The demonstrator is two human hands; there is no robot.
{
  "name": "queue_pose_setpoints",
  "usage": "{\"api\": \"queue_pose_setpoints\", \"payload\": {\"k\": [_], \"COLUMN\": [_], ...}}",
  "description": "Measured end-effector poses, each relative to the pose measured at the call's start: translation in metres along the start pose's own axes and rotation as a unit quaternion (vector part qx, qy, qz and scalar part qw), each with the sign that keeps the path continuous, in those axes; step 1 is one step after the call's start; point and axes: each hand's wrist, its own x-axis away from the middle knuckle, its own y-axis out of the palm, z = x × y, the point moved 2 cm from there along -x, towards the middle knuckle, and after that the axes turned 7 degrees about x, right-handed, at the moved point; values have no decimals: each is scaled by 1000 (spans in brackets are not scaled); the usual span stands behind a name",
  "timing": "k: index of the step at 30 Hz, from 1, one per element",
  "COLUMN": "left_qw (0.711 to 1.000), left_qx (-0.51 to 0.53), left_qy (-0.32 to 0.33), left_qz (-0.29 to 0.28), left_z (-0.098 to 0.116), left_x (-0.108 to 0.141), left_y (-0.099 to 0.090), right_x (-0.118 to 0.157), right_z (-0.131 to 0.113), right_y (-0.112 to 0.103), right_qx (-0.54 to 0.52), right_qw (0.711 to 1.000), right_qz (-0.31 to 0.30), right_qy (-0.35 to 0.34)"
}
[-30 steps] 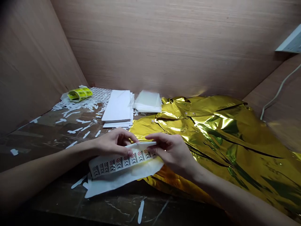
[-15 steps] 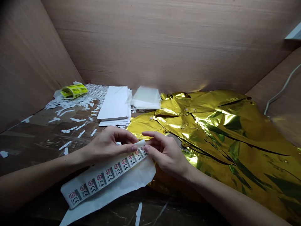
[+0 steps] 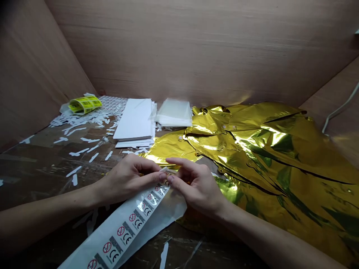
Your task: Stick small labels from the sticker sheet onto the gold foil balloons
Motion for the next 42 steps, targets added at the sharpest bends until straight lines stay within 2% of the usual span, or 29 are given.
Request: {"api": "queue_pose_setpoints", "payload": {"k": [5, 10, 14, 17, 21, 26, 30, 33, 38, 42], "left_qw": [999, 994, 989, 985, 988, 999, 999, 999, 998, 999], "left_qx": [-20, -57, -74, -104, -121, -46, 0, 10, -4, -4], "left_qy": [25, 37, 48, 54, 51, -8, -26, -26, -10, -15], "left_qz": [-41, -87, -121, -127, -86, -12, 26, 43, 54, 52], "left_z": [2, 7, 7, 4, 1, 0, -1, -2, -1, -2], "left_x": [0, 1, 1, 1, -1, -2, -2, -1, -1, -2], "left_y": [2, 4, 4, 6, 7, 6, 6, 7, 6, 7], "right_x": [-3, -4, -5, -6, -7, -5, -3, -2, -2, -4], "right_z": [-4, -3, -6, -8, -10, -8, -5, -5, -12, -11], "right_y": [-3, -4, -3, -3, -2, -1, -1, -1, -1, 1], "right_qx": [54, 70, 87, 104, 122, 121, 95, 100, 163, 166], "right_qw": [997, 995, 989, 989, 991, 992, 995, 995, 984, 985], "right_qz": [-41, -28, -28, -23, -15, -5, 7, 12, 24, 13], "right_qy": [-41, -67, -119, -107, -60, -29, -20, -12, -63, -48]}}
